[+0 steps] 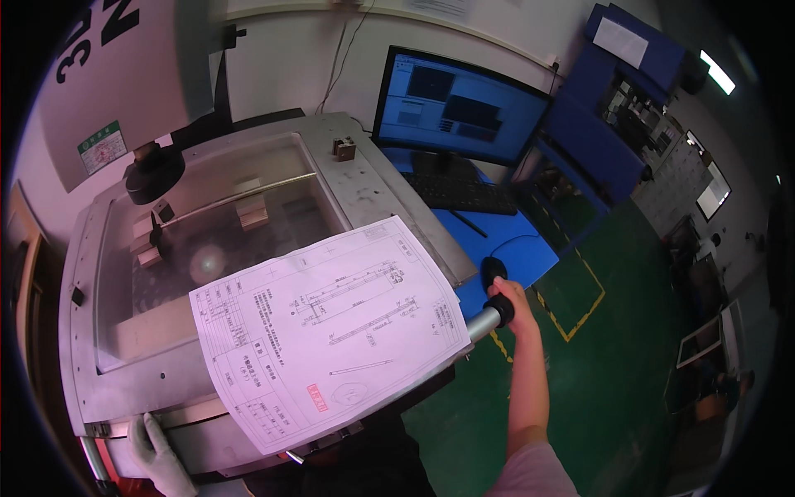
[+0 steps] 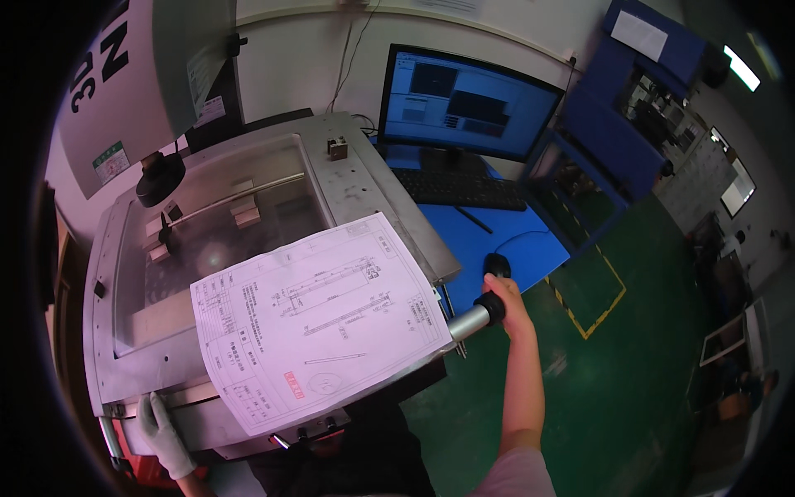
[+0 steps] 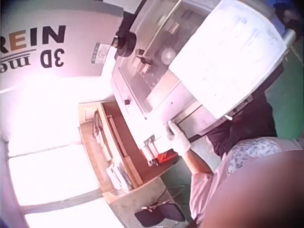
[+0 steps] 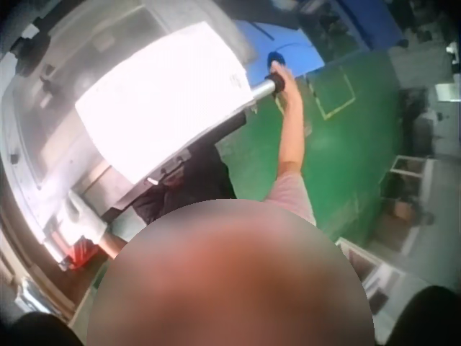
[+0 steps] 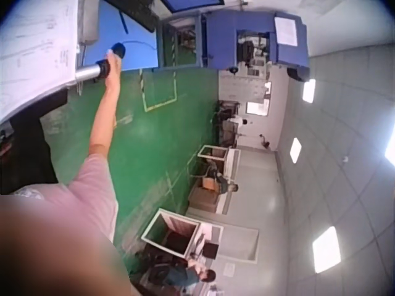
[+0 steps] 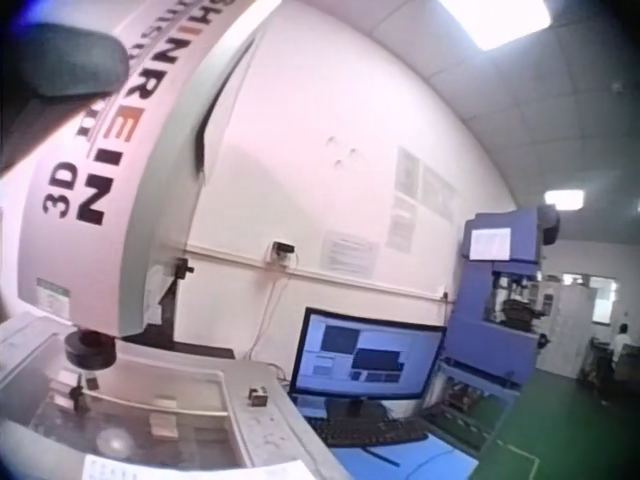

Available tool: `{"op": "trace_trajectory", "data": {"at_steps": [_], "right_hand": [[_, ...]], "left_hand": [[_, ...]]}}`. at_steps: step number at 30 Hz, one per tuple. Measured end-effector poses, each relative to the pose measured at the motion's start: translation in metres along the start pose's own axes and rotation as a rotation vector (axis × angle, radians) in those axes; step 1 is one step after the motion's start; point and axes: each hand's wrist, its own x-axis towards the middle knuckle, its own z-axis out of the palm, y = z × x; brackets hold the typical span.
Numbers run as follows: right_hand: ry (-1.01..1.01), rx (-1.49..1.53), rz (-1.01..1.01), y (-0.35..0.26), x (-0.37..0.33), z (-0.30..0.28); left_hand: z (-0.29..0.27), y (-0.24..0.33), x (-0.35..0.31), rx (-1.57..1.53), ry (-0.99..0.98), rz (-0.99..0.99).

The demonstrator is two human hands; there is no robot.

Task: Operating a coordinate measuring machine to inspect a part according to a technical drawing.

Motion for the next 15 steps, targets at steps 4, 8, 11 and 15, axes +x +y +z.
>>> {"op": "trace_trajectory", "data": {"at_steps": [4, 8, 11, 15], "right_hand": [[-0.071, -0.119, 0.095, 0.007, -0.002, 0.002], [-0.082, -0.233, 0.116, -0.004, -0.016, 0.009], [-0.136, -0.071, 0.178, 0.000, -0.020, 0.006], [-0.049, 0.254, 0.057, -0.013, -0.032, 0.010]], "left_hand": [[-0.005, 0.003, 0.002, 0.090, -0.014, 0.002], [-0.006, 0.003, 0.001, 0.091, -0.033, 0.008], [-0.007, 0.001, 0.000, 0.084, 0.021, 0.055], [0.000, -0.008, 0.000, 0.030, -0.037, -0.002]]}}
